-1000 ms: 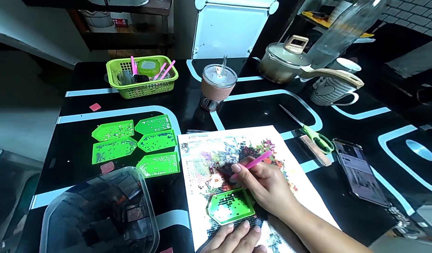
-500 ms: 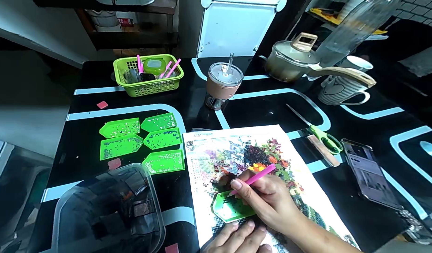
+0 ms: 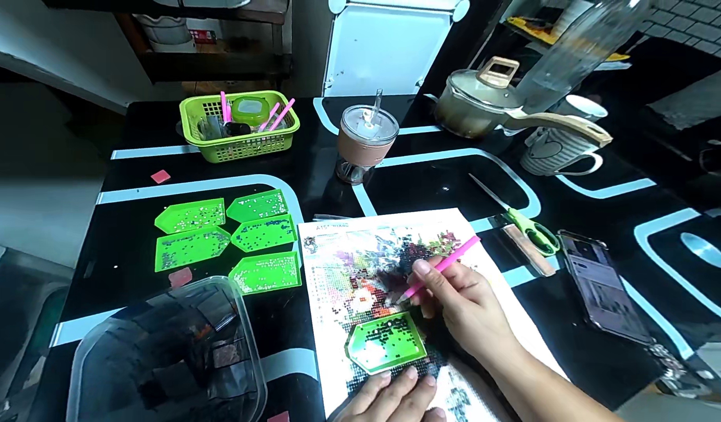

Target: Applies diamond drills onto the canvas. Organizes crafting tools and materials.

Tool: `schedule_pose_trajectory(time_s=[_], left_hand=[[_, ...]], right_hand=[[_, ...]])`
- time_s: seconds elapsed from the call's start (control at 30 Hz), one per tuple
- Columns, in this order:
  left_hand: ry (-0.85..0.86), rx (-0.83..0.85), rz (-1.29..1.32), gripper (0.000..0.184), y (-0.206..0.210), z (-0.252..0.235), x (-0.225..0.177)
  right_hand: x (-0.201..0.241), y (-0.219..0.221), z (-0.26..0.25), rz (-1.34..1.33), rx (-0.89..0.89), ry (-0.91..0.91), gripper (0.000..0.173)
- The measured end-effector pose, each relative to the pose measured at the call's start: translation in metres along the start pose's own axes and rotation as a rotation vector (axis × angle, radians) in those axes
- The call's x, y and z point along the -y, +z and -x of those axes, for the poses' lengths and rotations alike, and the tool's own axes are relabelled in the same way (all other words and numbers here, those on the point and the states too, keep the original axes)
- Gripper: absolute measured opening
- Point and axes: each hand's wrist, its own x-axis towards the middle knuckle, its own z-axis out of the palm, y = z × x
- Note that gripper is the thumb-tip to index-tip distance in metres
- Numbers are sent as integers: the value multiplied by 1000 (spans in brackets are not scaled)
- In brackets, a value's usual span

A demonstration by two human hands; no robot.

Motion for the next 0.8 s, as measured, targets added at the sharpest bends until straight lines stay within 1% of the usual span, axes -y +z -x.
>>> schedule_pose_trajectory(time_s=[0.07, 0.17, 0.3, 0.63, 0.7, 0.8], left_hand=[[1, 11, -3, 48, -1, 0, 0], [0, 15, 4, 48, -2, 0, -1], [-8, 10, 7, 48, -1, 0, -1], [-8, 8, 8, 47, -1, 1, -1], [-4, 7, -7, 47, -1, 1, -1], [-3, -2, -1, 47, -1, 1, -1]], right_hand=[[-6, -3, 0, 8, -13, 1, 24], [-14, 0, 2, 52, 7, -75, 24], [-14, 3, 4, 96, -6, -120, 21], [-13, 6, 3, 159, 24, -155, 22], [-14, 7, 3, 220, 35, -213, 24], [-13, 5, 4, 391, 72, -372, 29]])
